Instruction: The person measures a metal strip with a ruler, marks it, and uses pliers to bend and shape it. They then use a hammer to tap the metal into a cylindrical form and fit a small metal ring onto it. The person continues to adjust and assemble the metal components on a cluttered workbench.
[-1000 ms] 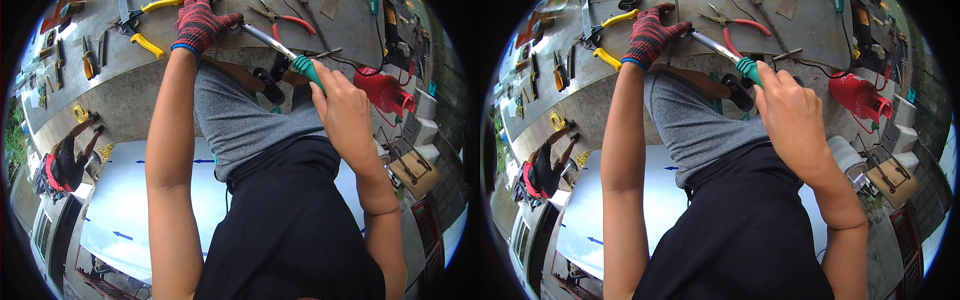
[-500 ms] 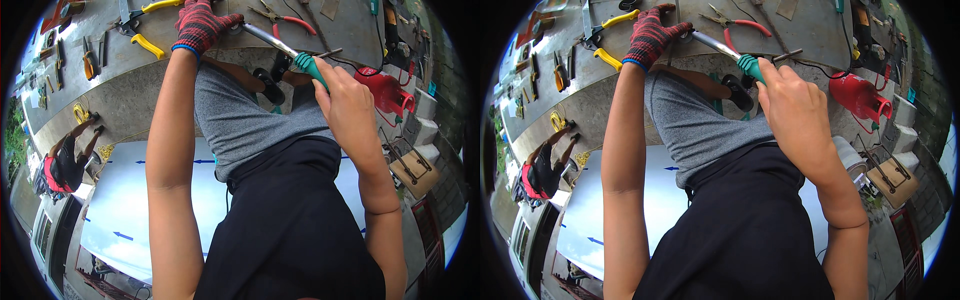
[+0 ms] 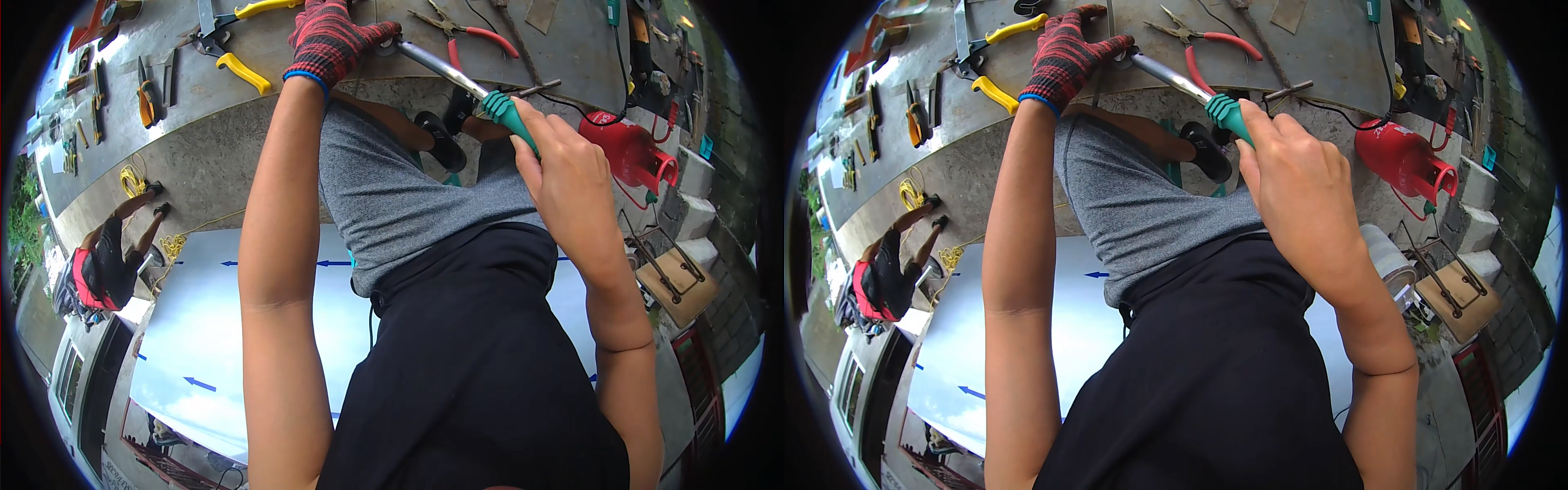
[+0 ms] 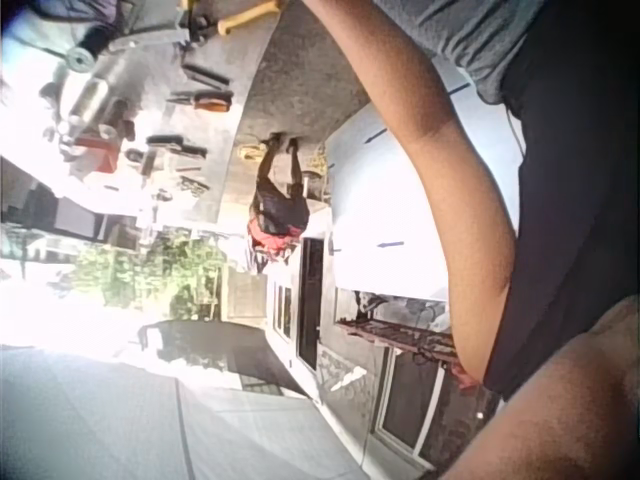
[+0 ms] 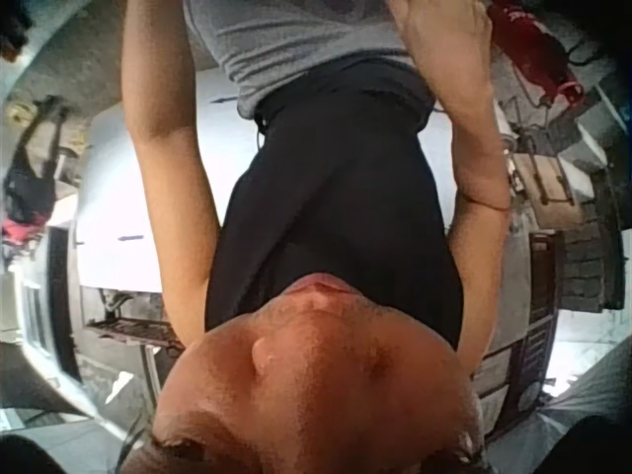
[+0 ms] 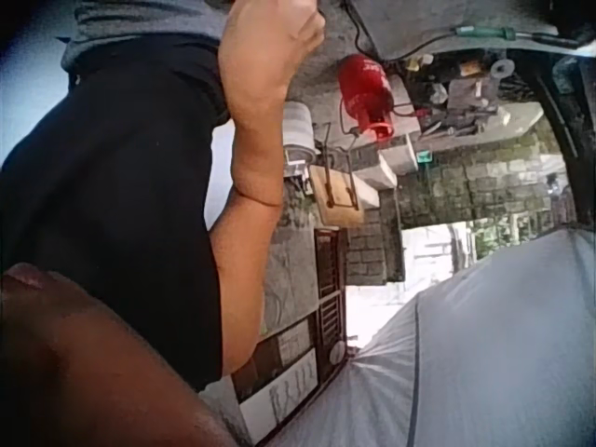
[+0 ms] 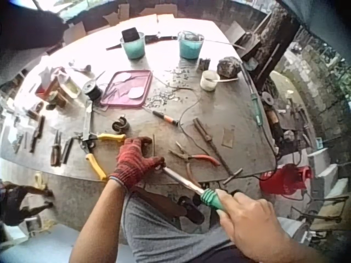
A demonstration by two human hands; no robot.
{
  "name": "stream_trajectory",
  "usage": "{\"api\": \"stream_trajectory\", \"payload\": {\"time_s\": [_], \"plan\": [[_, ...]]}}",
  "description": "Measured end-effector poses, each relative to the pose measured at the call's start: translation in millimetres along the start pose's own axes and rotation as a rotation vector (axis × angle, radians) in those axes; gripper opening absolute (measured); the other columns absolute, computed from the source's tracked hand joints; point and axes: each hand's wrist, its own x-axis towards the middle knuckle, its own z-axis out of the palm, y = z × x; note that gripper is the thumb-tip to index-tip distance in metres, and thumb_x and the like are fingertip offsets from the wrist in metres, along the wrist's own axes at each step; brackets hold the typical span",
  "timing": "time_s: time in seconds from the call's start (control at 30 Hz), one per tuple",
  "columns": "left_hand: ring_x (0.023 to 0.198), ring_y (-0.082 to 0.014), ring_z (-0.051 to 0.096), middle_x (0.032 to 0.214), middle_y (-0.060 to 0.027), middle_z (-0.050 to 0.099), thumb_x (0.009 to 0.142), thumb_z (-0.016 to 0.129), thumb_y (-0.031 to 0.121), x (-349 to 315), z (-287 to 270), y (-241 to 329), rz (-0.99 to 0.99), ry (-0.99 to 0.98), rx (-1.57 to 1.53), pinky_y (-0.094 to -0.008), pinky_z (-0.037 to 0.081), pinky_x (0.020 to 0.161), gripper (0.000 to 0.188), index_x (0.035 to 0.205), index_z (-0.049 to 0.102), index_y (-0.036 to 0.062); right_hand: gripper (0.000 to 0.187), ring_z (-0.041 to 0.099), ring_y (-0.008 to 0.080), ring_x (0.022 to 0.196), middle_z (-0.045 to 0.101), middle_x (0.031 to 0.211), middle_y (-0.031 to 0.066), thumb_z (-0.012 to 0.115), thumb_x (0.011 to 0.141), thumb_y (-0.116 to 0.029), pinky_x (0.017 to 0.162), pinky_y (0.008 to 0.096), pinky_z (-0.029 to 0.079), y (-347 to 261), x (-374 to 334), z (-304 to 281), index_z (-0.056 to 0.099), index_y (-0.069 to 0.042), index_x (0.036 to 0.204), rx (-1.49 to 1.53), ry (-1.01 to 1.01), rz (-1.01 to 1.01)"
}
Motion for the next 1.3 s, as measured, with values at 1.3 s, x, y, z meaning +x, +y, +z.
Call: {"api": "stream_trajectory", "payload": {"time_s": [1.3], "plan": [[0.119, -0.0330, 0.063, 0.127, -0.0196, 0.066, 0.073, 0.086, 0.050, 3.4, 13.3, -0.8, 0.054, 0.089, 0.069, -0.0423, 0.051, 0.101, 0.070, 0.126, 0.068, 0.0076, 0.034, 0.069, 0.0298, 0.080, 0.072, 0.101, 0.0204, 0.067, 0.095, -0.010, 0.076, 0.0347, 0.053, 26.3, -29.3, -47.3, 0.068, -0.001, 0.128, 0.229, 0.176, 0.123]]}}
